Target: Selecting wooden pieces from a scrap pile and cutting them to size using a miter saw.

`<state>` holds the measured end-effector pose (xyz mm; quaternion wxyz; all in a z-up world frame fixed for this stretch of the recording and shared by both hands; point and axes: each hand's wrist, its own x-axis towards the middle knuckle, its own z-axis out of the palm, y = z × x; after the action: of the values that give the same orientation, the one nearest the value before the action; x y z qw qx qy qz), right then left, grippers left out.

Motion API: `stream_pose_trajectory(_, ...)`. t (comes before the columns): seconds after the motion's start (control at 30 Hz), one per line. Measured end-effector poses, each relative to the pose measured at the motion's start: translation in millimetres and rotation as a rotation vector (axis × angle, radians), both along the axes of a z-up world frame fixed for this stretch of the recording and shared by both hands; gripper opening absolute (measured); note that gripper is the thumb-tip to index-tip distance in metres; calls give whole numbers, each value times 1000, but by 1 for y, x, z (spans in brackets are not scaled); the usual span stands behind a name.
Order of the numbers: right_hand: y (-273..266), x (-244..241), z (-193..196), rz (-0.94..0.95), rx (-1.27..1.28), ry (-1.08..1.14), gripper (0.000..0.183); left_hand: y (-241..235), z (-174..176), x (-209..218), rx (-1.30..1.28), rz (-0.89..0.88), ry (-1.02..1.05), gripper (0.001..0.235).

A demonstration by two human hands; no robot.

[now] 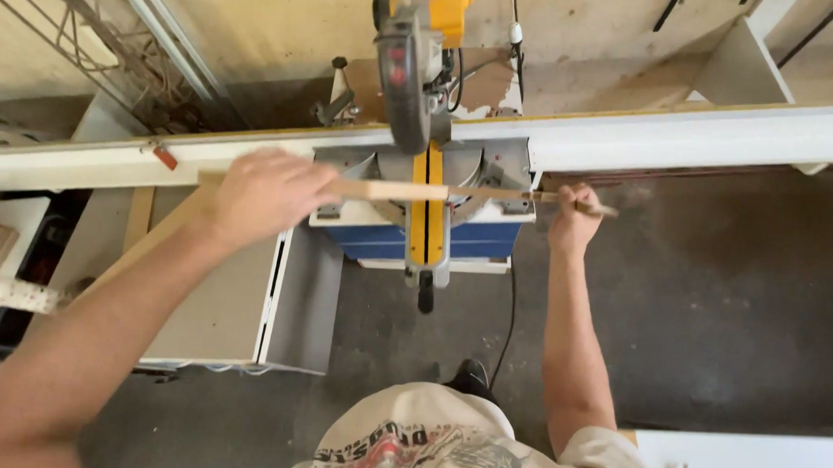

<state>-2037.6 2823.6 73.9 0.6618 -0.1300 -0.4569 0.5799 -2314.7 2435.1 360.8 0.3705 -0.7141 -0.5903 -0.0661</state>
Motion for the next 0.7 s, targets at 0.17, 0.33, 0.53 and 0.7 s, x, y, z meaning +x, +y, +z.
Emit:
stream_pose_trajectory(0.17,17,-15,-26,22,19,-18,42,3,-40,-12,-26,36,29,19)
stream_pose_trajectory(0.33,1,10,-42,22,91,-406,42,-16,-106,4,30,-33,-89,18)
stream_pose_trajectory(0.53,-63,54,-15,-95,284,-747,34,-75,-150,63,-120,43,-354,16)
stream_pose_trajectory(0.7,-95,78,-37,-199,487,-1097,20,-129,-254,74,-250,112,-389,26)
